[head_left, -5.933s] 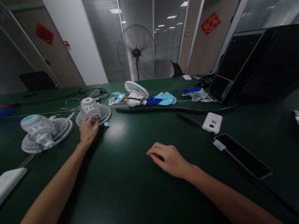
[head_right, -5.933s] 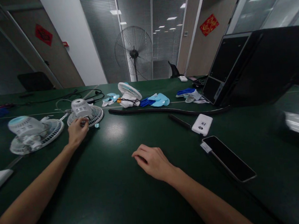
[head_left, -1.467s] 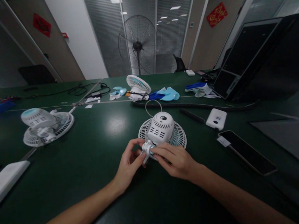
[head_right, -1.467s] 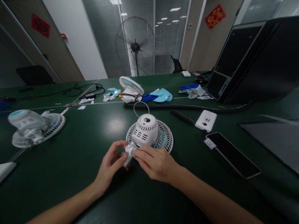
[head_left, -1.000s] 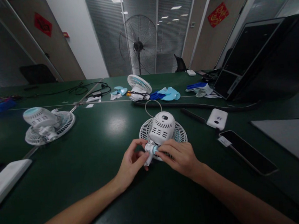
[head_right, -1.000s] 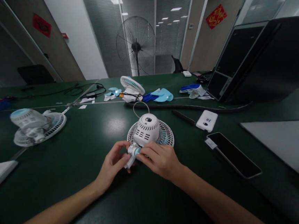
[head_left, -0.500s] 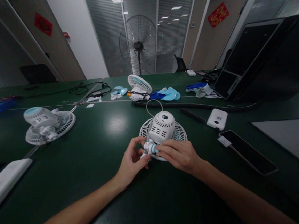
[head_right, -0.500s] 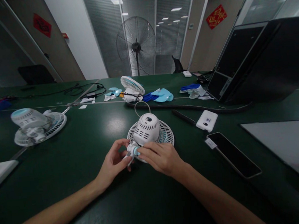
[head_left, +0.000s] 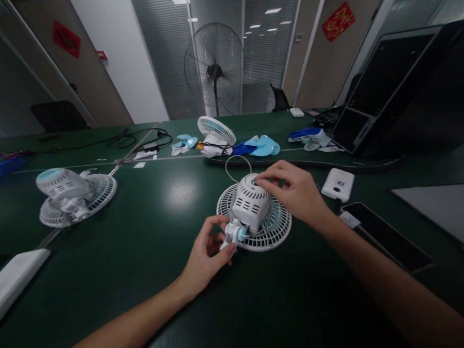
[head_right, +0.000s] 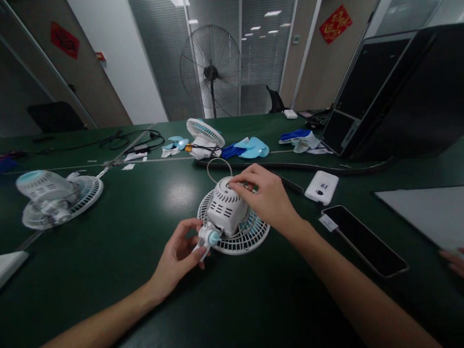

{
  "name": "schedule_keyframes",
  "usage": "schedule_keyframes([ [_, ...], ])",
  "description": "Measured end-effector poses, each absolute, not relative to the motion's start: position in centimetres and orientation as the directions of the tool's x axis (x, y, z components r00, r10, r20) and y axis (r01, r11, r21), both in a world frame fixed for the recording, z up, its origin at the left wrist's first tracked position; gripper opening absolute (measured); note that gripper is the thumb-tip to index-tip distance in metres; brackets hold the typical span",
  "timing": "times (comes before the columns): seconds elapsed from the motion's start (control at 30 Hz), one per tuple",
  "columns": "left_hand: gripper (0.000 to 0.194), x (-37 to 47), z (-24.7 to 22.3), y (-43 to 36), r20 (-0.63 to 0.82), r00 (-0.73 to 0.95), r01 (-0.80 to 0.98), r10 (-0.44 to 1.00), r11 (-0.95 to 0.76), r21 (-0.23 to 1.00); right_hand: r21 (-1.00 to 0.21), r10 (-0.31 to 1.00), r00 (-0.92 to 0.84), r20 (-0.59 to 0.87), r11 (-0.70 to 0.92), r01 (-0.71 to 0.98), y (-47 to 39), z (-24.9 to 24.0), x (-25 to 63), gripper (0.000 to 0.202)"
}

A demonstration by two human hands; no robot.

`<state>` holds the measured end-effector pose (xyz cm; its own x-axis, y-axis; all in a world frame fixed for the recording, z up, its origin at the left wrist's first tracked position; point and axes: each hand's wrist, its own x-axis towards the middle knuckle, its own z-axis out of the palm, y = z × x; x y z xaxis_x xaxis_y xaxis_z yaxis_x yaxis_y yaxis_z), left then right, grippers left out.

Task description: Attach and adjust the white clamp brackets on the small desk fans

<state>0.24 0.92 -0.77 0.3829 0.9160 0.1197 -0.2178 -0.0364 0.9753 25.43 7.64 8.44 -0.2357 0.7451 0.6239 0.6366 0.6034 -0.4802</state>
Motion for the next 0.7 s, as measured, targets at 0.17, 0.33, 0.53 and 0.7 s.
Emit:
schedule_keyframes([
  [0.17,0.046,0.2,-0.7,0.9,0.121,0.384,-0.212,0.915,-0.04,0.976,-0.481,0.802,-0.291,0.521,0.558,0.677,9.3,10.4,25.4,0.011],
  [0.33,0.046,0.2,-0.9,1.0,0.115,0.385,-0.217,0.916,-0.031,0.976,-0.44,0.816,-0.33,0.474,0.544,0.714,9.3,11.1,24.8,0.007],
  [0.53,0.045,0.3,-1.0,0.9,0.133,0.367,-0.201,0.921,-0.061,0.978,-0.359,0.784,-0.405,0.471,0.59,0.724,9.1,11.1,24.7,0.01],
  [0.7,0.044,0.3,-0.8,0.9,0.137,0.365,-0.191,0.921,-0.07,0.979,-0.219,0.634,-0.335,0.697,0.633,0.743,7.0,8.9,24.4,0.014],
])
